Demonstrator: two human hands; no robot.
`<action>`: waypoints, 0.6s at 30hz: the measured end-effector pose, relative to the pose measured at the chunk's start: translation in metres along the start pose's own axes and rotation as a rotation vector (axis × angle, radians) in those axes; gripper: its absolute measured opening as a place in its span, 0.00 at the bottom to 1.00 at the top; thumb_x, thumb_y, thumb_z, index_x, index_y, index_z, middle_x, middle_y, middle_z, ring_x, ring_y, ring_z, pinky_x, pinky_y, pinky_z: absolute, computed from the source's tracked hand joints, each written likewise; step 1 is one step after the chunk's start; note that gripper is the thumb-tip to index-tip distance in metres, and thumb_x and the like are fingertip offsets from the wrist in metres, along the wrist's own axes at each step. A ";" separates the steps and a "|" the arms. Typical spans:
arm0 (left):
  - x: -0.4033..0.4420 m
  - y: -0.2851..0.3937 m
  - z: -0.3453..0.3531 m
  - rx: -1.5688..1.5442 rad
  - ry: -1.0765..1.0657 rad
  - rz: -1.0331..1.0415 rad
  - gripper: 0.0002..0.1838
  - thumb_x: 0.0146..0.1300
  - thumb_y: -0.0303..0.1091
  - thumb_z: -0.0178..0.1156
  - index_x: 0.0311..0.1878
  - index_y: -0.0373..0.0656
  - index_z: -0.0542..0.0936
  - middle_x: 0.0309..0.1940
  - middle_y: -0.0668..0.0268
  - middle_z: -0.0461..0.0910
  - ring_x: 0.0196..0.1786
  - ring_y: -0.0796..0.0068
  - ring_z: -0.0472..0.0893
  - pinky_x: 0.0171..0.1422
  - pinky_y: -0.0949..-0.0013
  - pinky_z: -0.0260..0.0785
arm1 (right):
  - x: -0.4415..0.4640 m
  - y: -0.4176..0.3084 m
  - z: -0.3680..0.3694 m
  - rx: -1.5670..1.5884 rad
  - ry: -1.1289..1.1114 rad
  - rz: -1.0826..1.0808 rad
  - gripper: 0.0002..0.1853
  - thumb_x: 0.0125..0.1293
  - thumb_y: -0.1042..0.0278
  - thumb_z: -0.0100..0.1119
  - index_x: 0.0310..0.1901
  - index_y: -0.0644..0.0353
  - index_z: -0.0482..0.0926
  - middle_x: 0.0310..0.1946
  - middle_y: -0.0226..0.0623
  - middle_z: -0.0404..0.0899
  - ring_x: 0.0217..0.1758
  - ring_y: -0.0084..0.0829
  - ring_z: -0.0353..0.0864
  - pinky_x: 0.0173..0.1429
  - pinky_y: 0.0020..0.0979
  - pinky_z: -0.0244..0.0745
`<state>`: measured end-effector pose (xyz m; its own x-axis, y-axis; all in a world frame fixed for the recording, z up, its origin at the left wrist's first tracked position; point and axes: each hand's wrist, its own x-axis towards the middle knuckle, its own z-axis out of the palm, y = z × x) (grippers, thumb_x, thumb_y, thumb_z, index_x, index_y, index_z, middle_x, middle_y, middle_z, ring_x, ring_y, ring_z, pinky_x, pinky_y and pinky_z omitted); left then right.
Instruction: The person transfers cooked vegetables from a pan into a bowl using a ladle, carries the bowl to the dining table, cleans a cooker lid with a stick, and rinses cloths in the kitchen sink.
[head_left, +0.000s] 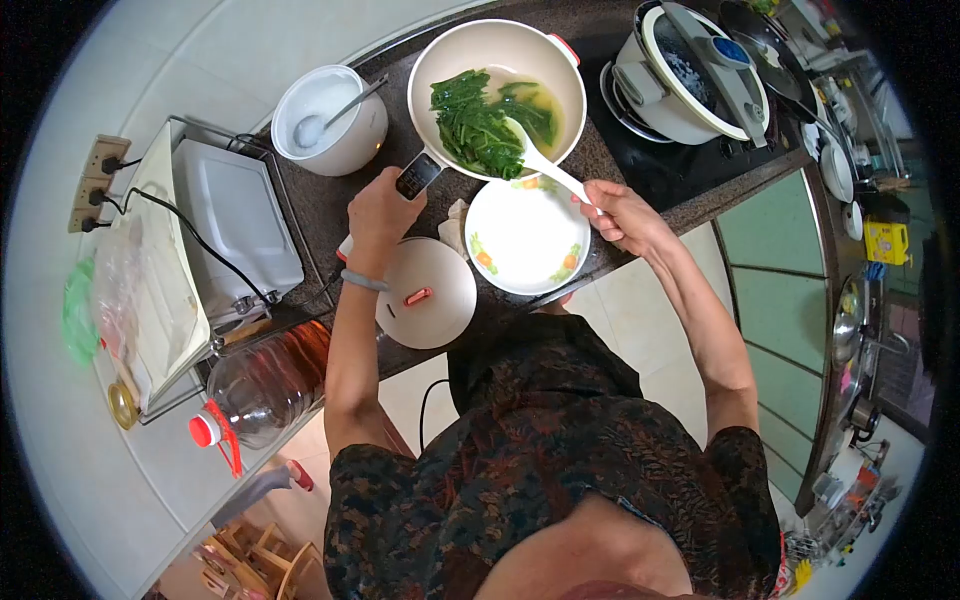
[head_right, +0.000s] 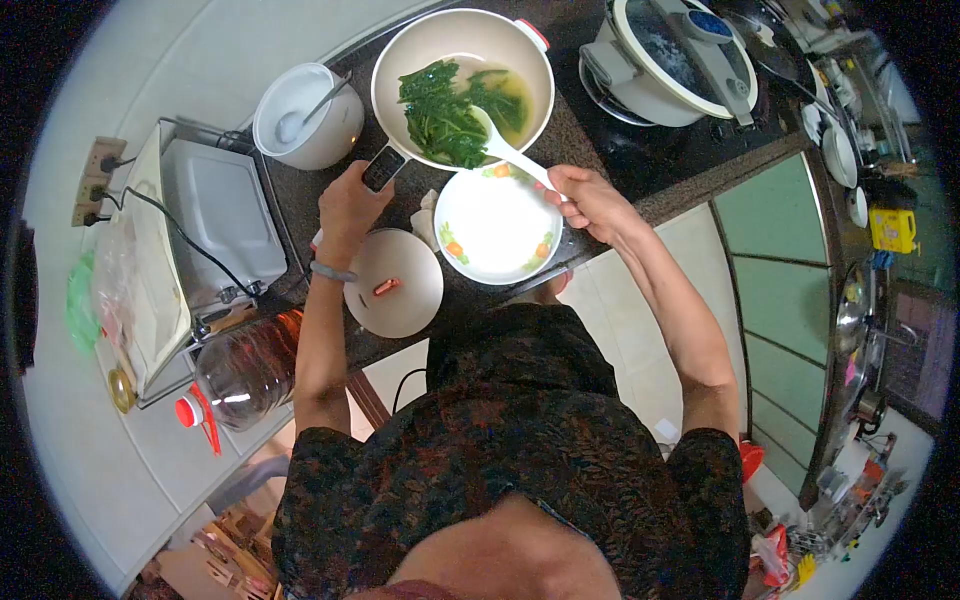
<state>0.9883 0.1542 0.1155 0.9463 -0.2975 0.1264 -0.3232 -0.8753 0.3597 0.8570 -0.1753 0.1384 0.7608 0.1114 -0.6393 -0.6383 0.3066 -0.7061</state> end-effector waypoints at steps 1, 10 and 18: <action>0.000 0.000 0.000 0.000 0.020 0.014 0.18 0.51 0.45 0.69 0.42 0.46 0.81 0.31 0.58 0.84 0.37 0.54 0.84 0.42 0.55 0.77 | -0.002 -0.001 0.000 0.009 0.005 -0.005 0.12 0.77 0.64 0.42 0.44 0.62 0.75 0.24 0.21 0.66 0.19 0.10 0.51 0.16 0.16 0.43; 0.001 -0.002 -0.001 0.030 -0.047 -0.025 0.20 0.52 0.48 0.68 0.44 0.46 0.81 0.33 0.58 0.85 0.38 0.55 0.84 0.43 0.56 0.77 | -0.023 -0.002 -0.011 0.007 -0.013 -0.041 0.12 0.77 0.65 0.42 0.45 0.62 0.75 0.24 0.21 0.66 0.18 0.10 0.51 0.16 0.16 0.42; 0.003 -0.001 -0.001 0.025 -0.057 -0.053 0.20 0.52 0.49 0.67 0.44 0.47 0.81 0.33 0.58 0.84 0.39 0.54 0.84 0.44 0.54 0.77 | -0.053 0.011 -0.031 -0.096 0.014 0.002 0.13 0.76 0.60 0.47 0.43 0.60 0.77 0.23 0.20 0.66 0.18 0.09 0.53 0.17 0.13 0.44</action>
<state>0.9914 0.1551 0.1166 0.9610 -0.2713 0.0546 -0.2733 -0.8994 0.3411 0.8055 -0.2072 0.1550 0.7582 0.0981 -0.6445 -0.6486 0.2143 -0.7304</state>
